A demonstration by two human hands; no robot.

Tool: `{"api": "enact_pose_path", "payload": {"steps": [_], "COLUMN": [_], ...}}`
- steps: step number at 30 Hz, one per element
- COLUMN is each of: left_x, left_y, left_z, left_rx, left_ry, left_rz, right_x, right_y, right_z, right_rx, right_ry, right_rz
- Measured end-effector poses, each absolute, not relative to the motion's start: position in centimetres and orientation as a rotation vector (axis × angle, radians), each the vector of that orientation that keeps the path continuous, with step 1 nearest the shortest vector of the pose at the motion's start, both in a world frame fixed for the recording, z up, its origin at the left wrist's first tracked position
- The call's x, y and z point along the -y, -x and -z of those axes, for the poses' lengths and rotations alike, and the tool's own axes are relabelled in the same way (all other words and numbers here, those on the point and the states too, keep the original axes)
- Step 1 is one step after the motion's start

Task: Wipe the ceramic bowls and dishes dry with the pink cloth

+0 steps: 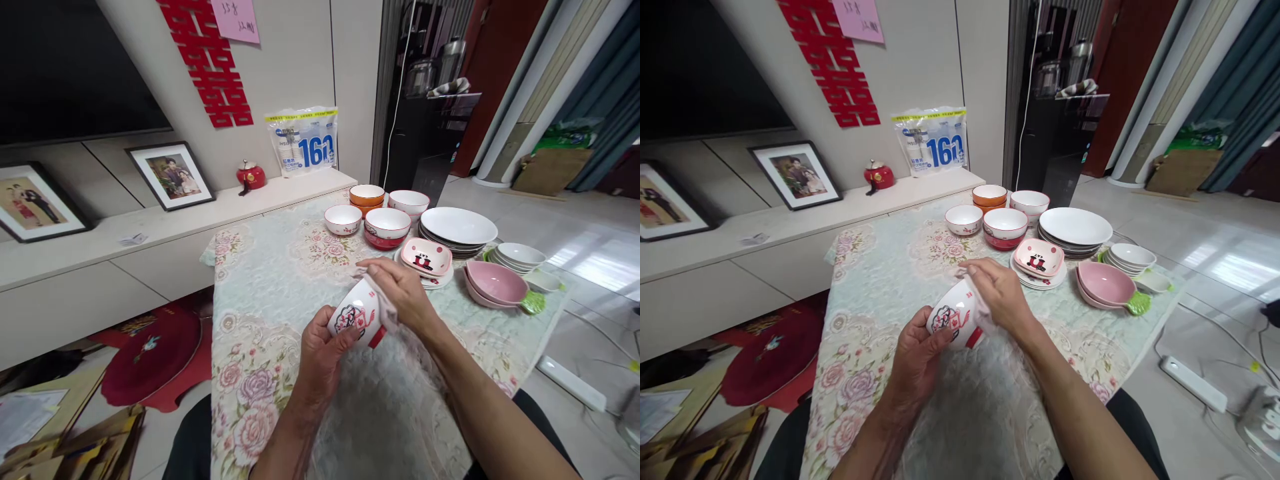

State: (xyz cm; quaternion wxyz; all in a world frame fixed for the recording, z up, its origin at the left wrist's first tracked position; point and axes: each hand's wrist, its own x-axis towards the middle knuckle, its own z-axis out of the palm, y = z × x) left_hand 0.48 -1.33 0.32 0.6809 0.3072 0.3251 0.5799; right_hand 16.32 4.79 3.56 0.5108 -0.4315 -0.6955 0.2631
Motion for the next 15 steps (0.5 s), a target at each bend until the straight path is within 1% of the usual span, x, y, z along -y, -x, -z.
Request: {"api": "enact_pose_path", "payload": {"steps": [2, 4, 5, 8, 11, 13, 15], "left_x": [1.3, 1.3, 1.2, 1.2, 1.1, 1.1, 1.0], "left_y": [-0.5, -0.5, -0.5, -0.4, -0.4, -0.4, -0.4], "left_z": [-0.4, -0.4, -0.3, 0.1, 0.6, 0.8, 0.8], "left_rx": [-0.713, -0.711, -0.72, -0.75, -0.729, -0.718, -0.729], "left_ry": [-0.676, -0.657, -0.655, -0.684, -0.75, -0.793, -0.801], "left_rz": [-1.317, -1.321, -1.32, -1.297, -1.288, -1.311, -1.314], "right_x": [-5.7, -6.0, -5.8, -4.4, -2.5, -1.9, -2.1], "right_y": [-17.4, -17.7, -17.6, -16.2, -14.5, -13.9, -14.0], "right_z": [-2.8, -2.3, -2.2, -3.0, -4.4, -5.0, -5.1], "right_rx": [1.533, 1.472, 1.467, 1.614, 1.904, 2.021, 2.04], "right_ry": [1.127, 1.174, 1.182, 1.132, 0.976, 0.884, 0.839], "right_rz": [-0.817, -0.875, -0.85, -0.579, -0.254, -0.174, -0.236]}}
